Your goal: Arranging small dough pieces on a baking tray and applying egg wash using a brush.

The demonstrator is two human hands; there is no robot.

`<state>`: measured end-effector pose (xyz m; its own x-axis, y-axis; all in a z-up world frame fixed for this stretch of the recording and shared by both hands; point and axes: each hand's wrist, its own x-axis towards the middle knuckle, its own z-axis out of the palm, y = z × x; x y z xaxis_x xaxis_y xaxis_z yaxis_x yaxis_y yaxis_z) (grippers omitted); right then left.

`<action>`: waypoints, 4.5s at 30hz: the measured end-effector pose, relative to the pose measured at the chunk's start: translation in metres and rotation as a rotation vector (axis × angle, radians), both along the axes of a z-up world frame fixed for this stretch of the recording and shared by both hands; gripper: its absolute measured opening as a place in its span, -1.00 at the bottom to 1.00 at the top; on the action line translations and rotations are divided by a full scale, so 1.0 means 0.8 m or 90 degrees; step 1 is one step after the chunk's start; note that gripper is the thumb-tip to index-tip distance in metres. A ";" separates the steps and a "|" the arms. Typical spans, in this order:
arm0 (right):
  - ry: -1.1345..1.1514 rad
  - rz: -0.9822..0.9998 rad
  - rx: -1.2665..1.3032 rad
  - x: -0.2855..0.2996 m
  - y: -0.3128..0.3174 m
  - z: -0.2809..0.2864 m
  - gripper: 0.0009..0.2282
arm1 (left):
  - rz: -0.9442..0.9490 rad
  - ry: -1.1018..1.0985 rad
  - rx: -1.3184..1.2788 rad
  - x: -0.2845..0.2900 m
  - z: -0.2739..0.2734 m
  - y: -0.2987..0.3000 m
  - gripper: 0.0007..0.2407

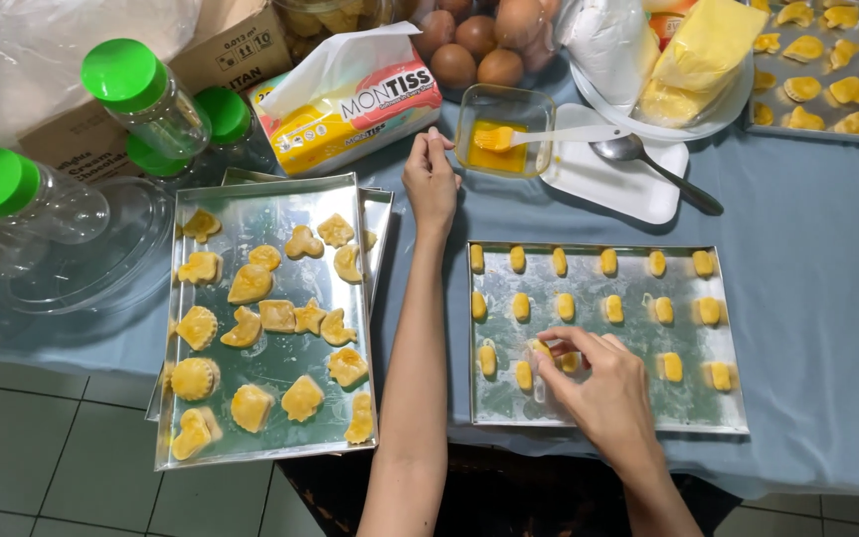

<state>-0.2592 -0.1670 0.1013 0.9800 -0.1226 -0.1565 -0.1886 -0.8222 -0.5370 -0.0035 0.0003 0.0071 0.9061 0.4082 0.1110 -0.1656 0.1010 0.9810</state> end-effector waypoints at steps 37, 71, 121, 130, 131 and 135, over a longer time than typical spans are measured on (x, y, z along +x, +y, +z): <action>-0.175 0.102 -0.045 -0.050 0.015 -0.020 -0.81 | 0.009 0.004 0.013 0.002 -0.002 -0.003 -0.71; -0.195 0.096 0.041 -0.060 -0.001 -0.029 -0.85 | -0.009 0.006 -0.005 0.002 0.000 -0.001 -0.71; -0.199 0.069 -0.002 -0.062 -0.127 0.016 -0.81 | -0.038 0.000 -0.036 0.005 -0.010 0.001 -0.73; -0.062 0.170 -0.005 -0.029 -0.135 0.000 -0.54 | -0.044 -0.008 -0.030 0.004 -0.009 0.002 -0.74; -0.047 0.165 -0.013 -0.027 -0.135 -0.001 -0.50 | -0.043 -0.005 -0.031 0.004 -0.009 0.002 -0.74; -0.004 0.132 0.006 -0.022 -0.129 0.002 -0.41 | -0.042 -0.004 -0.033 0.004 -0.010 0.002 -0.74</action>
<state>-0.2766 -0.2700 0.1029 0.9850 0.0837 -0.1508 -0.0123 -0.8382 -0.5453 0.0001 0.0017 -0.0006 0.9306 0.3527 0.0978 -0.1638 0.1624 0.9730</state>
